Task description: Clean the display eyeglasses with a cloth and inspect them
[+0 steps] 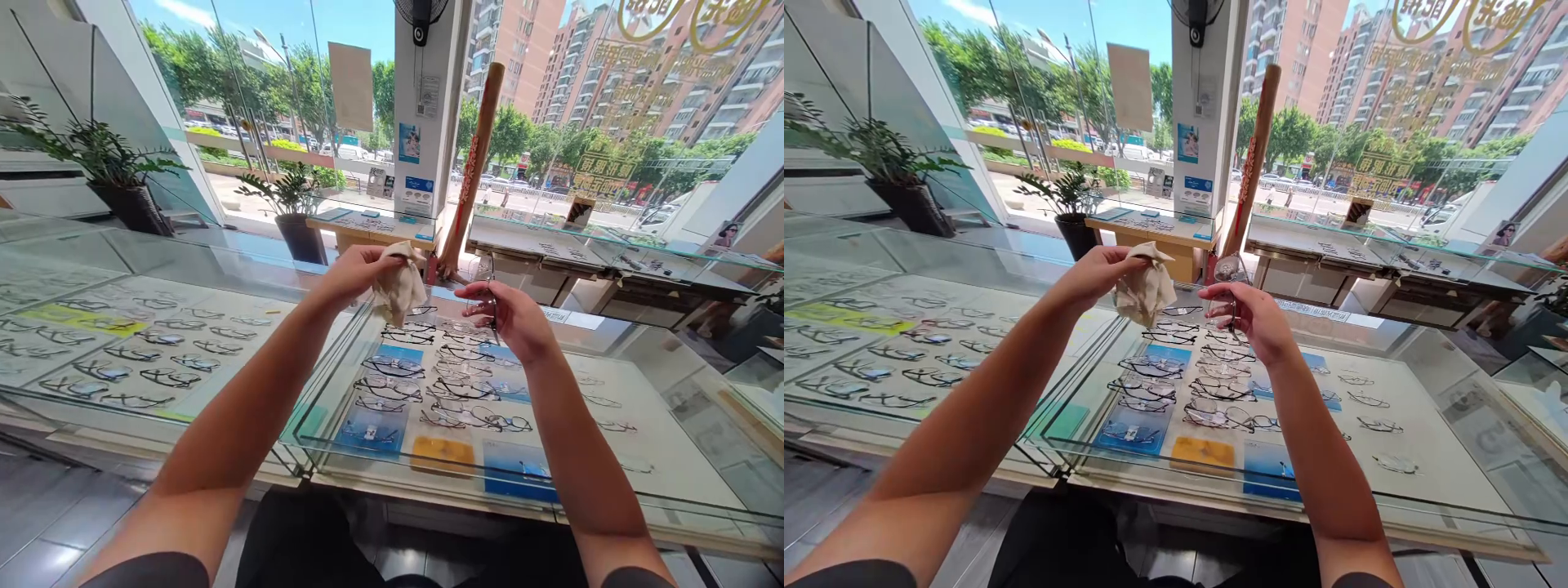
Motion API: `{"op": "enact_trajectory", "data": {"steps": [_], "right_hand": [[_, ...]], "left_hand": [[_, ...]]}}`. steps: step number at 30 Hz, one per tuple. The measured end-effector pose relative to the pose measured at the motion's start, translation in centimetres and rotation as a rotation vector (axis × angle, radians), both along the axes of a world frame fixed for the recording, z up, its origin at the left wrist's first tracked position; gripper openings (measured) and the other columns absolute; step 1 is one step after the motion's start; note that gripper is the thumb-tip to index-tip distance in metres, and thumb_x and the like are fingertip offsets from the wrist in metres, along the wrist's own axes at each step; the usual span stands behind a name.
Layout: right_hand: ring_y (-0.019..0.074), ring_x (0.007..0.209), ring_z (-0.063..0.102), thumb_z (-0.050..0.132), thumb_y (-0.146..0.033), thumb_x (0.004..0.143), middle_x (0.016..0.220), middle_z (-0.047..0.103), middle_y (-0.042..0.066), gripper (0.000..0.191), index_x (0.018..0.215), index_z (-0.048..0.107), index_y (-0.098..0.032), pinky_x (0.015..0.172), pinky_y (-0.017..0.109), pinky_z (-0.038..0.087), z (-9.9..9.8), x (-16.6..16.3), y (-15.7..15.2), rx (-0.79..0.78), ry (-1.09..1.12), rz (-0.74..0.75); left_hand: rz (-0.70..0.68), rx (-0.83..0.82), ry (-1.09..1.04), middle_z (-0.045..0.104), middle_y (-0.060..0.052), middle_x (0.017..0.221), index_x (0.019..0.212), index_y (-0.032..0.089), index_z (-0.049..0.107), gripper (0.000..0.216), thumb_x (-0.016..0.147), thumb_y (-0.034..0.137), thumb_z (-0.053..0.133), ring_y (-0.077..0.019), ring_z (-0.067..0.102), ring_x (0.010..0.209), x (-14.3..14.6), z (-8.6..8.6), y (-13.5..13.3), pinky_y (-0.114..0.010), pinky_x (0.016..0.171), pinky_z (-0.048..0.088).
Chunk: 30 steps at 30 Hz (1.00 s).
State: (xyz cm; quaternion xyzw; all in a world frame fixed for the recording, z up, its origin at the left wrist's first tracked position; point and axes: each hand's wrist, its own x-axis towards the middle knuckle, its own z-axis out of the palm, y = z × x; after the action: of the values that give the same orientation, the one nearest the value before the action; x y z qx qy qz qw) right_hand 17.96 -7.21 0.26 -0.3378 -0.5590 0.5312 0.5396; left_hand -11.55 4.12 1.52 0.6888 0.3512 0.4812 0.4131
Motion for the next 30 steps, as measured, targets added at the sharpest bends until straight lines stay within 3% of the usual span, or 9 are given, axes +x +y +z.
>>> {"op": "enact_trajectory", "data": {"steps": [5,8,11,13,17,23,30], "right_hand": [[0.021,0.091,0.078,0.067,-0.051,0.1,0.124,0.084,0.011,0.034,0.106,0.087,-0.024,0.066,0.031,0.058,2.1,0.2,0.3,0.082,0.007,0.001],[0.0206,0.089,0.078,0.067,-0.051,0.1,0.124,0.084,0.01,0.034,0.106,0.087,-0.024,0.064,0.029,0.058,3.0,0.3,0.7,0.116,0.018,0.005],[0.0203,0.089,0.078,0.065,-0.052,0.1,0.125,0.083,0.01,0.035,0.107,0.086,-0.024,0.063,0.029,0.057,3.2,0.4,1.0,0.136,0.028,0.004],[0.02,0.089,0.078,0.065,-0.052,0.101,0.125,0.083,0.01,0.036,0.107,0.086,-0.024,0.063,0.029,0.058,3.2,0.4,1.2,0.132,0.036,0.003],[0.0201,0.09,0.077,0.067,-0.053,0.099,0.127,0.082,0.011,0.036,0.107,0.085,-0.023,0.064,0.029,0.057,2.8,0.2,1.4,0.102,0.023,0.013],[0.022,0.091,0.076,0.07,-0.056,0.097,0.128,0.082,0.011,0.037,0.109,0.085,-0.024,0.066,0.032,0.058,1.8,0.2,2.1,0.044,-0.031,0.017],[0.0223,0.096,0.077,0.068,-0.054,0.099,0.129,0.082,0.01,0.036,0.109,0.085,-0.024,0.072,0.033,0.059,1.2,0.0,2.8,0.021,-0.039,0.02]], "left_hand": [[0.115,0.211,0.012,0.074,-0.005,0.084,0.099,0.018,0.071,0.029,0.085,0.04,0.083,-0.0176,0.066,0.073,3.8,2.4,-0.6,-0.028,0.065,0.047],[0.202,0.322,0.057,0.071,-0.004,0.082,0.094,0.02,0.066,0.025,0.09,0.041,0.078,-0.0184,0.064,0.074,5.2,2.9,-0.5,-0.029,0.065,0.045],[0.176,0.361,0.07,0.067,-0.003,0.079,0.083,0.019,0.063,0.025,0.095,0.04,0.07,-0.017,0.059,0.075,6.1,2.9,-0.2,-0.029,0.066,0.043],[0.158,0.31,0.032,0.064,-0.002,0.077,0.08,0.019,0.063,0.022,0.093,0.036,0.07,-0.0159,0.056,0.073,6.6,2.6,0.0,-0.028,0.065,0.041],[0.052,0.053,-0.109,0.066,-0.002,0.078,0.086,0.019,0.065,0.022,0.083,0.033,0.082,-0.0144,0.056,0.067,7.3,1.9,0.3,-0.027,0.06,0.04],[-0.114,-0.151,-0.179,0.071,-0.005,0.083,0.088,0.017,0.072,0.041,0.079,0.053,0.09,-0.0145,0.06,0.068,8.0,0.8,-0.1,-0.026,0.061,0.045],[-0.078,-0.281,-0.339,0.07,-0.003,0.082,0.092,0.016,0.074,0.032,0.078,0.043,0.085,-0.0131,0.059,0.067,9.0,0.7,-0.5,-0.025,0.06,0.044]]}}
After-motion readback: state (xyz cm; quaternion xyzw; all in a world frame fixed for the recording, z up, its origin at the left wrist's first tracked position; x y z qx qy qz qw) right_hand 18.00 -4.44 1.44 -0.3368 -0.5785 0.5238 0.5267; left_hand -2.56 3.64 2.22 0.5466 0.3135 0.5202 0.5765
